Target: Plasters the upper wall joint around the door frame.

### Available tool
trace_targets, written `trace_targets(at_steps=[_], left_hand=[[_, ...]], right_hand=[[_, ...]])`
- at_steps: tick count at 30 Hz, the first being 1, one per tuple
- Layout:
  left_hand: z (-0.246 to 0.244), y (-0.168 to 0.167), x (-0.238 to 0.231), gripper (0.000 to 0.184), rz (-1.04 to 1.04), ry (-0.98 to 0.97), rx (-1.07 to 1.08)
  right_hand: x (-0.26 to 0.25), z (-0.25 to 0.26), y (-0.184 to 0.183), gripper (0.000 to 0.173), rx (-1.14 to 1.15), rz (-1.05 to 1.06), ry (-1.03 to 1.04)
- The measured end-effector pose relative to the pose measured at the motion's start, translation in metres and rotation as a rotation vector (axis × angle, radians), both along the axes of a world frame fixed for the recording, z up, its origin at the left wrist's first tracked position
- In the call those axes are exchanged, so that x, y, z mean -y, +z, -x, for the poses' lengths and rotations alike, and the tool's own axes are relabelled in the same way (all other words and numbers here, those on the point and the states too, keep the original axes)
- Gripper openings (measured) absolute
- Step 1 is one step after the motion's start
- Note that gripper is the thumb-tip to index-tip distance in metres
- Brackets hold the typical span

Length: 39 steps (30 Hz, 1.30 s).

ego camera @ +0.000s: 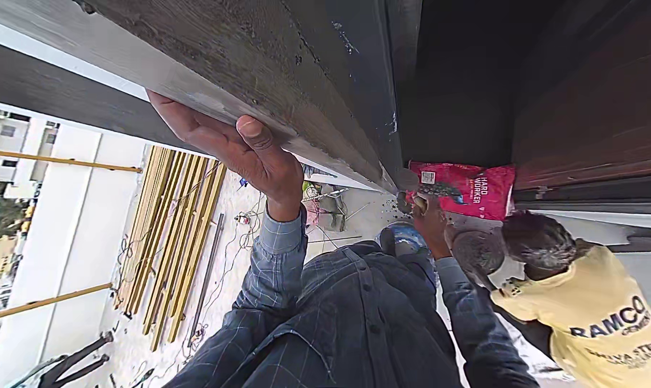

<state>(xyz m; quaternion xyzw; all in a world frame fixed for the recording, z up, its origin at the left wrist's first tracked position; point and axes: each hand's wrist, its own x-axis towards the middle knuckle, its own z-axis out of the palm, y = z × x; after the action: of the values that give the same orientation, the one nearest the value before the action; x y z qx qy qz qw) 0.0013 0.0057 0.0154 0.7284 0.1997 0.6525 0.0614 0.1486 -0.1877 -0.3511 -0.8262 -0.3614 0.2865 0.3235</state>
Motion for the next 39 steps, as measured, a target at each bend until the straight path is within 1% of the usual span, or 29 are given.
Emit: trace_targets(at_steps=[2,4,5,7,9,10,11,14,17,19,21,23,24,25,26,27,29,31,33,36,37,38,39], left_hand=[[0.012,-0.005,0.008,0.078,0.052,0.031,-0.086],[0.017,-0.009,0.001,0.067,0.021,0.06,-0.055],[0.019,-0.01,-0.005,0.065,0.005,0.081,-0.027],[0.026,-0.01,-0.018,0.064,-0.001,0.116,0.007],[0.025,-0.008,-0.022,0.063,0.045,0.073,0.038],[0.023,-0.006,-0.02,0.063,0.073,0.042,0.043],[0.02,-0.004,-0.017,0.06,0.1,0.019,0.044],[0.018,-0.001,-0.014,0.049,0.174,-0.046,0.084],[0.017,0.002,-0.012,0.049,0.183,-0.055,0.067],[0.015,0.002,-0.012,0.051,0.177,-0.035,0.053],[0.016,0.003,-0.012,0.053,0.182,-0.039,0.05],[0.019,0.003,-0.015,0.054,0.182,-0.069,0.063],[0.019,0.003,-0.015,0.054,0.18,-0.08,0.062],[0.019,0.003,-0.014,0.053,0.177,-0.091,0.061],[0.018,0.003,-0.013,0.053,0.174,-0.093,0.058],[0.017,0.003,-0.012,0.055,0.173,-0.086,0.052],[0.016,0.003,-0.011,0.057,0.181,-0.064,0.055],[0.016,0.003,-0.011,0.058,0.174,-0.049,0.041],[0.016,0.003,-0.014,0.056,0.175,-0.072,0.057],[0.013,0.006,-0.011,0.052,0.195,-0.091,0.072],[0.013,0.006,-0.01,0.052,0.195,-0.083,0.055],[0.012,0.007,-0.009,0.052,0.189,-0.072,0.033],[0.01,0.007,-0.008,0.053,0.179,-0.053,0.007]], right_hand=[[0.013,0.02,-0.004,0.047,-0.165,-0.046,-0.01],[0.011,0.034,0.002,0.046,-0.333,-0.061,-0.022],[0.006,0.04,0.0,0.045,-0.422,-0.055,-0.04],[-0.009,0.047,-0.014,0.045,-0.564,-0.033,-0.089],[-0.023,0.054,-0.028,0.04,-0.688,-0.049,-0.157],[-0.028,0.057,-0.03,0.038,-0.748,-0.067,-0.191],[-0.033,0.058,-0.028,0.038,-0.791,-0.081,-0.209],[-0.036,0.06,0.002,0.038,-0.823,-0.116,-0.183],[-0.032,0.068,0.042,0.034,-0.745,-0.221,-0.151],[-0.026,0.073,0.076,0.033,-0.697,-0.312,-0.144],[-0.02,0.081,0.118,0.034,-0.656,-0.409,-0.126],[-0.014,0.086,0.16,0.037,-0.654,-0.543,-0.081],[-0.01,0.087,0.176,0.039,-0.666,-0.59,-0.043],[-0.008,0.089,0.184,0.039,-0.661,-0.631,-0.016],[-0.008,0.091,0.181,0.04,-0.636,-0.65,-0.006],[-0.009,0.093,0.17,0.04,-0.606,-0.639,-0.016],[-0.014,0.094,0.125,0.039,-0.598,-0.545,-0.094],[-0.022,0.087,0.062,0.035,-0.667,-0.399,-0.162],[-0.029,0.073,-0.002,0.034,-0.741,-0.256,-0.189],[-0.042,0.057,-0.1,0.037,-0.746,-0.04,-0.186],[-0.045,0.054,-0.122,0.038,-0.738,-0.002,-0.183],[-0.047,0.051,-0.132,0.038,-0.731,0.001,-0.183],[-0.049,0.051,-0.13,0.037,-0.714,-0.025,-0.188]])
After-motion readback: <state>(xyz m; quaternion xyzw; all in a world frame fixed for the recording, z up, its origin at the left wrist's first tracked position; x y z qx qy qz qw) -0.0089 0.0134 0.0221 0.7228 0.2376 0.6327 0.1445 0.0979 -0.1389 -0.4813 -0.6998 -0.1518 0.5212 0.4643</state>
